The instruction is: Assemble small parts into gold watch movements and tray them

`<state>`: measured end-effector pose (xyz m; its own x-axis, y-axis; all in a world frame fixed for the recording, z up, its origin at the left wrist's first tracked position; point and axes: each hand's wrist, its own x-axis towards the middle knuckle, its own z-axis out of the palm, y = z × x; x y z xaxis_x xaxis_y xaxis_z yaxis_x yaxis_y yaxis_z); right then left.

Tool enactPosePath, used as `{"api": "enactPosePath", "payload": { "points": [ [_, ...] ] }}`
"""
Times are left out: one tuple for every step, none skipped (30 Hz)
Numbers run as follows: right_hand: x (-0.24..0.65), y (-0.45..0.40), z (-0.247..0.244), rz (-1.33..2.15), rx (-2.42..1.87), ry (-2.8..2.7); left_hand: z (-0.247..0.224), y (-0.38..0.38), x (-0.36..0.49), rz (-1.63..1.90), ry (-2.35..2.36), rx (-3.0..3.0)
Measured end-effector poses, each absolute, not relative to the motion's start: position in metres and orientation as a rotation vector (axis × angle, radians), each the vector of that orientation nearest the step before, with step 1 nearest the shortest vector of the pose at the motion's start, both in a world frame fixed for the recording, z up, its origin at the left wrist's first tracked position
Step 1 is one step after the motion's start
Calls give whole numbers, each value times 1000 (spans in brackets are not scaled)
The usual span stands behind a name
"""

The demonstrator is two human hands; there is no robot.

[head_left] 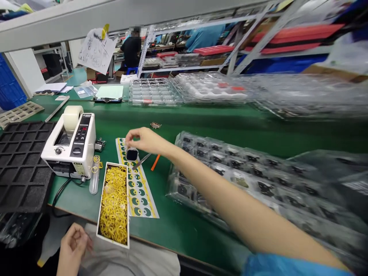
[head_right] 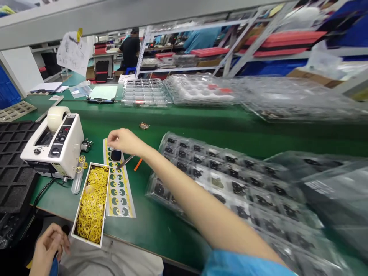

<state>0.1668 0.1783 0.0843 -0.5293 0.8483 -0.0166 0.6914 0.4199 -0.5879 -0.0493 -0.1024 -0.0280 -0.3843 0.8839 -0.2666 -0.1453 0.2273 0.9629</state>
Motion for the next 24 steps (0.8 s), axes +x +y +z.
{"api": "enactPosePath", "payload": {
  "points": [
    [167, 157, 85, 858, -1269, -2423, -28, -101, -50, 1285, 1501, 687],
    [166, 136, 83, 931, -1208, -2456, -27, -99, -50, 1237, 1462, 664],
    [165, 116, 80, 990, -1162, -2484, -26, -97, -48, 1198, 1423, 655],
    [165, 100, 77, 1027, -1127, -2505, -26, -95, -46, 1168, 1389, 658],
    [166, 87, 73, 1055, -1094, -2514, -25, -94, -43, 1143, 1364, 668],
    [168, 79, 68, 1060, -1089, -2501, -24, -92, -41, 1123, 1345, 679],
    [173, 75, 64, 1045, -1113, -2472, -23, -91, -38, 1109, 1330, 682],
    [179, 76, 60, 1017, -1163, -2434, -22, -90, -35, 1103, 1318, 677],
    [186, 79, 56, 979, -1232, -2395, -21, -89, -33, 1104, 1309, 667],
    [193, 85, 52, 937, -1312, -2362, -20, -89, -30, 1112, 1304, 654],
    [200, 91, 48, 899, -1388, -2344, -20, -88, -28, 1124, 1300, 640],
    [205, 97, 44, 871, -1450, -2341, -20, -87, -26, 1140, 1300, 627],
    [208, 101, 39, 854, -1492, -2344, -20, -87, -23, 1157, 1302, 617],
    [210, 104, 35, 839, -1526, -2346, -20, -86, -21, 1175, 1305, 609],
    [210, 106, 31, 829, -1553, -2349, -19, -86, -19, 1192, 1306, 601],
    [209, 106, 28, 823, -1570, -2352, -18, -86, -18, 1210, 1308, 596],
    [208, 106, 25, 822, -1579, -2356, -17, -87, -18, 1227, 1309, 595],
    [207, 105, 24, 825, -1583, -2358, -16, -88, -20, 1244, 1311, 596],
    [206, 104, 24, 832, -1583, -2359, -14, -91, -22, 1255, 1316, 593],
    [205, 103, 24, 842, -1580, -2358, -11, -94, -26, 1258, 1326, 584],
    [205, 103, 25, 850, -1573, -2355, -9, -98, -32, 1259, 1343, 568],
    [204, 103, 25, 856, -1565, -2351, -6, -103, -38, 1265, 1370, 547],
    [203, 104, 26, 861, -1556, -2349, -4, -109, -45, 1276, 1405, 523],
    [201, 105, 26, 866, -1546, -2349, -1, -115, -52, 1289, 1443, 495]
  ]
}}
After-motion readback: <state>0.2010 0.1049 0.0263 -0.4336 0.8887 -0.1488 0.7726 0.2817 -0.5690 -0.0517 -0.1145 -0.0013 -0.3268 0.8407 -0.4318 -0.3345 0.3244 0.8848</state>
